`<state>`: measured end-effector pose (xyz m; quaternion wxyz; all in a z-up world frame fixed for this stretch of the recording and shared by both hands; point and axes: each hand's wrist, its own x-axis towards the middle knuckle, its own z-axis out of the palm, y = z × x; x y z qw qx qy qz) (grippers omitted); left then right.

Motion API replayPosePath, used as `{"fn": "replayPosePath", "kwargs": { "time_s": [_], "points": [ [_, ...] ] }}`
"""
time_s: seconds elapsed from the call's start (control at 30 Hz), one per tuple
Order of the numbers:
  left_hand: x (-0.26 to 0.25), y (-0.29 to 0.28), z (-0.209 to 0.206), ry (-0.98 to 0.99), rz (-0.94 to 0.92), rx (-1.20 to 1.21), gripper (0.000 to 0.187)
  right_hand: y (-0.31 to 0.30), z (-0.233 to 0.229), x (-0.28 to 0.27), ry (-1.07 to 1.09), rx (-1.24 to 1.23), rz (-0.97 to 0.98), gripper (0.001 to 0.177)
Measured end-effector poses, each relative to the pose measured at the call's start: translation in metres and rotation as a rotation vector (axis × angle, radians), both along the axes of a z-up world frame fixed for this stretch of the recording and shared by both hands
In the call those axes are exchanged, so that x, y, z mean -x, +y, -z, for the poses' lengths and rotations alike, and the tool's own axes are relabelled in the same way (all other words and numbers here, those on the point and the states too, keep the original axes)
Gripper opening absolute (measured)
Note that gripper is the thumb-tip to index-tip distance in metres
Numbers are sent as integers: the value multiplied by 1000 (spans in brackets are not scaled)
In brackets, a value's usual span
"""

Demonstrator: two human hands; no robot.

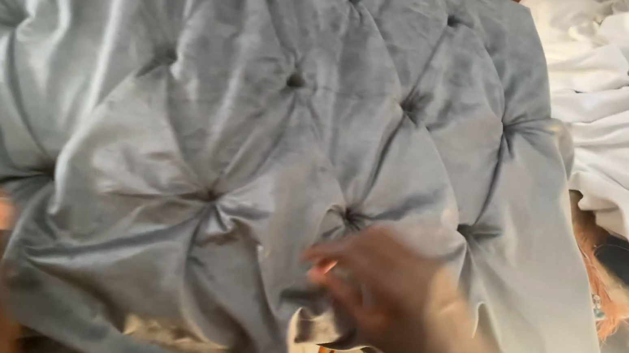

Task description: Smoothing and adjusting fabric on a tufted furniture piece

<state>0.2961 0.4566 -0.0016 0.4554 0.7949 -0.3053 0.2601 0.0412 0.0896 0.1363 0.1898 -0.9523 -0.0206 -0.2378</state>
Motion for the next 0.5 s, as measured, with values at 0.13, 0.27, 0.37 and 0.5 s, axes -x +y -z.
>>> {"fn": "replayPosePath", "kwargs": {
  "time_s": [0.13,0.27,0.37,0.5],
  "points": [
    [95,-151,-105,-126,151,75,9,-140,-42,-2,53,92,22,21],
    [144,-249,-120,-107,436,118,9,-251,-54,-46,47,117,-178,20],
    [156,-309,-109,-43,331,-36,13,-292,-45,-82,147,139,-371,26],
    [158,-356,-80,113,44,-276,35,-319,-36,-110,200,299,-511,36]
  ]
}}
